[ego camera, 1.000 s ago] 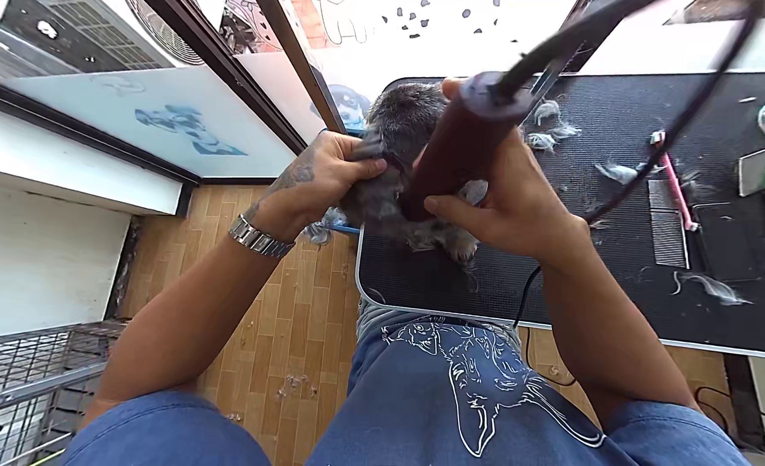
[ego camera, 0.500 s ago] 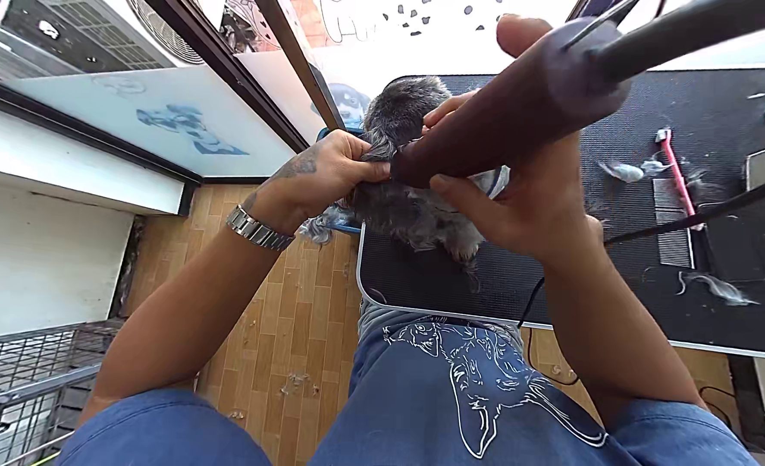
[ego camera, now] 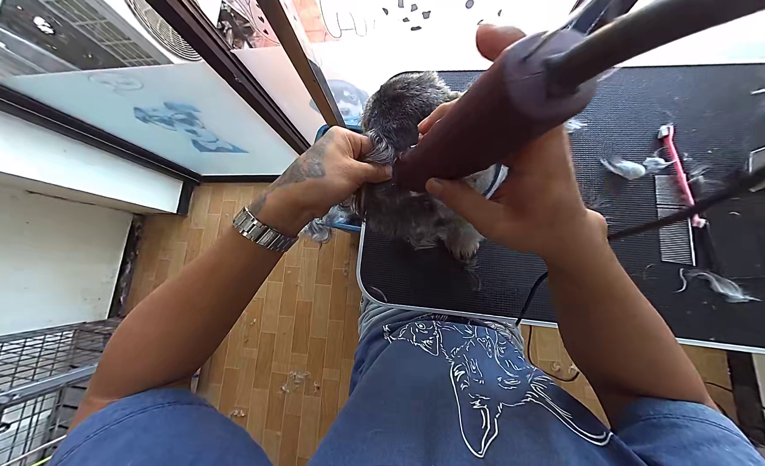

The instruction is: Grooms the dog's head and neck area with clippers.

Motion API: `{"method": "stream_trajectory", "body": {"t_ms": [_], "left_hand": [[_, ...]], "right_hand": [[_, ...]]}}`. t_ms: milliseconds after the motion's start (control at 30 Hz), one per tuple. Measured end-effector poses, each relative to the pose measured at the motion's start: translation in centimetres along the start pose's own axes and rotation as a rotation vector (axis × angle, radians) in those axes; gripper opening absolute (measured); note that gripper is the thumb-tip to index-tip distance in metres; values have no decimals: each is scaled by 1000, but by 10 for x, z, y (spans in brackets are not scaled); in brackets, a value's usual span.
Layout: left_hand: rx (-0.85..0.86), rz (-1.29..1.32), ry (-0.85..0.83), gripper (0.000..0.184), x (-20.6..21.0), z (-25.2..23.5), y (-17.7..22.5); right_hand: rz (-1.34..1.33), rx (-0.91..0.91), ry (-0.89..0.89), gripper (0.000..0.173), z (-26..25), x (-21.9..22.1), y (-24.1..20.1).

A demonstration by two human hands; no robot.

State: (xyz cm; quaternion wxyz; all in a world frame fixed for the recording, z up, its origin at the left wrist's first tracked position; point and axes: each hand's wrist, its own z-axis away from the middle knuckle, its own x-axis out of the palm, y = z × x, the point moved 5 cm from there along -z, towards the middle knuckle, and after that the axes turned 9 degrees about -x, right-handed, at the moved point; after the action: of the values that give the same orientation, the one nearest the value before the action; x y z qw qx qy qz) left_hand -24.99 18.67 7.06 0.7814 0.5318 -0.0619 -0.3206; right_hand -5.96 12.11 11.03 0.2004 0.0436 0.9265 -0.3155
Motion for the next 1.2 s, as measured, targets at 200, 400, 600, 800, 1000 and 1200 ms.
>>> {"method": "stream_trajectory", "body": {"t_ms": [200, 400, 600, 800, 1000, 1200], "left_hand": [[48, -17, 9, 8, 8, 2, -8], [60, -15, -55, 10, 6, 5, -4], [85, -33, -42, 9, 8, 7, -1], [53, 2, -23, 8, 12, 7, -10], [67, -35, -33, 7, 11, 8, -3], [61, 20, 16, 8, 13, 7, -6]], "right_hand": [[32, 98, -138, 80, 7, 11, 4], [-142, 17, -19, 79, 8, -5, 0], [-90, 10, -99, 79, 9, 8, 2], [-120, 106, -137, 80, 10, -3, 8], [-155, -14, -26, 82, 5, -9, -1], [-18, 53, -143, 82, 16, 5, 5]]}}
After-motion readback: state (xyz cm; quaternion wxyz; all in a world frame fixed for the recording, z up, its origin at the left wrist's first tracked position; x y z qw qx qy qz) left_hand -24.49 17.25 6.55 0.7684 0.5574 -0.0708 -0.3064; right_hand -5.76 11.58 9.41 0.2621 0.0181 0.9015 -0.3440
